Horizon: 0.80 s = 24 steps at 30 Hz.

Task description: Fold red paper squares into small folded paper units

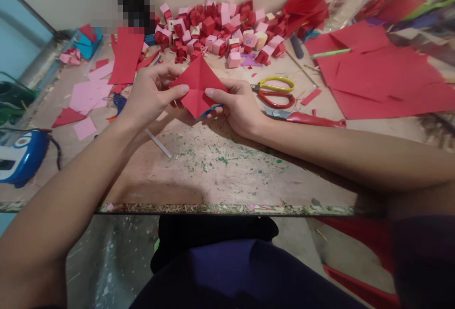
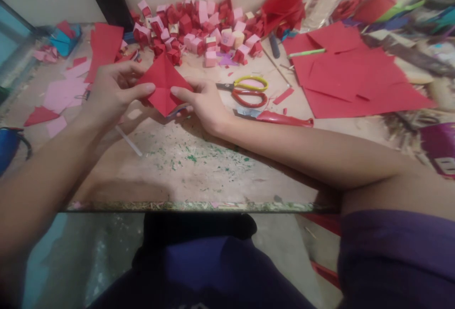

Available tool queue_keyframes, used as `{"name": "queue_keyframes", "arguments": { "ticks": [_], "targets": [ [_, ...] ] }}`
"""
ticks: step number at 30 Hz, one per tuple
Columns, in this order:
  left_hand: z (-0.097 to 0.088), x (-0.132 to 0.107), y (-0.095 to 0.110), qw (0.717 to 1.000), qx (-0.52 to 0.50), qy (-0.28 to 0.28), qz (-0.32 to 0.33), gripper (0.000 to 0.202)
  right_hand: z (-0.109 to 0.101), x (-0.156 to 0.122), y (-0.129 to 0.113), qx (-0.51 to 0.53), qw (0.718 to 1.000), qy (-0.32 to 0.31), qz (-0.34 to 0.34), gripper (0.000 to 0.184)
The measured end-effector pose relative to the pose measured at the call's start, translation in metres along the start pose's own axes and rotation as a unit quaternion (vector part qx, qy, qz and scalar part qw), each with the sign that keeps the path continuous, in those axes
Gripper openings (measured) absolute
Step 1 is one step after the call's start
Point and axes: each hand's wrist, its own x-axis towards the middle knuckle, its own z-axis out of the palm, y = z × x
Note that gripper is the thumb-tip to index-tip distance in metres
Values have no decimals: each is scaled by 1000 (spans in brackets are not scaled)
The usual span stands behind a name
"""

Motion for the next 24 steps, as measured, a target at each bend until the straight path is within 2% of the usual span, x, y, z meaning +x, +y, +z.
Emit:
{"name": "queue_keyframes", "arguments": {
  "ticks": [4, 7, 12, 15, 17, 20, 24],
  "targets": [
    [-2, -1, 4, 990, 111, 43, 78, 42, 1, 0, -1, -5, 1000, 11, 4, 33],
    [-1, -6, 12, 976, 170, 42, 128, 40, -1, 2, -1, -10, 1000, 5, -2, 33],
    [3, -9, 16, 982, 144, 23, 119, 40, -2, 2, 0, -10, 1000, -10, -3, 35],
    [4, -7, 11, 980, 144, 51, 124, 45, -1, 1, 0, -9, 1000, -9, -1, 35],
    [3, -6, 10, 975, 167, 55, 138, 42, -1, 1, 0, -8, 1000, -10, 2, 34],
    [2, -5, 10, 969, 192, 22, 154, 36, -1, 1, -1, 0, 1000, -16, 1, 31],
    [1, -5, 10, 964, 207, -18, 165, 41, -1, 1, -1, 10, 1000, -16, 0, 26]
  ]
}}
